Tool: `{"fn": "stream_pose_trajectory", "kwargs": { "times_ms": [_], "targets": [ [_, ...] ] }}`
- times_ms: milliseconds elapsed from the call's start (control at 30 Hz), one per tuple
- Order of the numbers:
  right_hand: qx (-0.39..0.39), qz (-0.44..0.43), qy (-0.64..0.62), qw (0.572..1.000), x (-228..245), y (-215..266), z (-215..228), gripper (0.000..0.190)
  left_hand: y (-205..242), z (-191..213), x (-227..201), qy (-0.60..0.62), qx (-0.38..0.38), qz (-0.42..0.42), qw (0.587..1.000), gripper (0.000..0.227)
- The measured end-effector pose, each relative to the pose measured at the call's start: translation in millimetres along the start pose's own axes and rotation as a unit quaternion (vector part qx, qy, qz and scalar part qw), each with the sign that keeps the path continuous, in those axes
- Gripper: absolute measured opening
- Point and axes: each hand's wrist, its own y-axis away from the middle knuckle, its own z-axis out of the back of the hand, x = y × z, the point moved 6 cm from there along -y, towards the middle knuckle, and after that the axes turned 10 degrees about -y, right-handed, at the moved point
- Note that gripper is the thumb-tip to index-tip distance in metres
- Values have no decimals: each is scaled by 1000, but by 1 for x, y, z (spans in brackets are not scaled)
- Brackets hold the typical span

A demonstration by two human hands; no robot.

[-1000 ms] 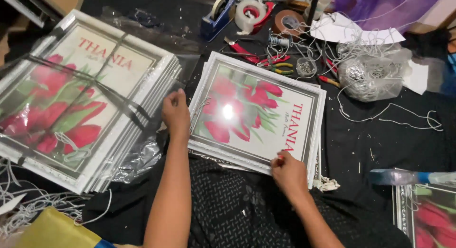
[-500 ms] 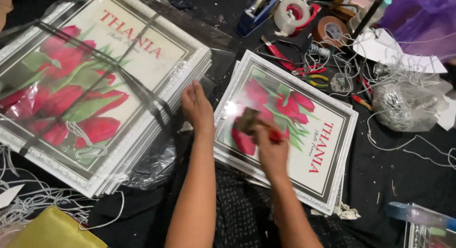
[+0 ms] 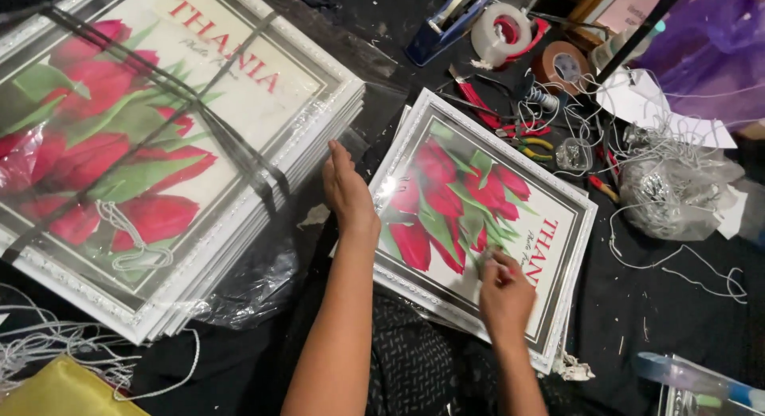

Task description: The person is cleaning a series of art frames by brushing off dust from the back and front, then wiping the glass surface with a cloth.

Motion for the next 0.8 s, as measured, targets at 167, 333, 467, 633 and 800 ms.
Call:
{"fn": "stream_pose_trajectory", "kwargs": {
  "times_ms": [167, 333, 467, 633, 800],
  "targets": [
    [75, 37, -208, 975, 81, 3, -97, 29, -10, -1, 12, 83, -2, -119, 989, 75],
    [153, 12, -421, 894, 134, -15, -105, 31, -37, -8, 33, 79, 9, -136, 988, 74],
    [40, 75, -342, 936, 88, -69, -31, 29, -30, -21, 34, -215, -27, -293, 931, 63],
    [-140, 97, -99, 980, -65, -158, 44, 30, -1, -62, 62, -566, 114, -309, 755, 101],
    [-48, 4, 73, 996, -29, -128, 6, 37, 1, -74, 89, -677, 206, -230, 669, 131]
  ]
}}
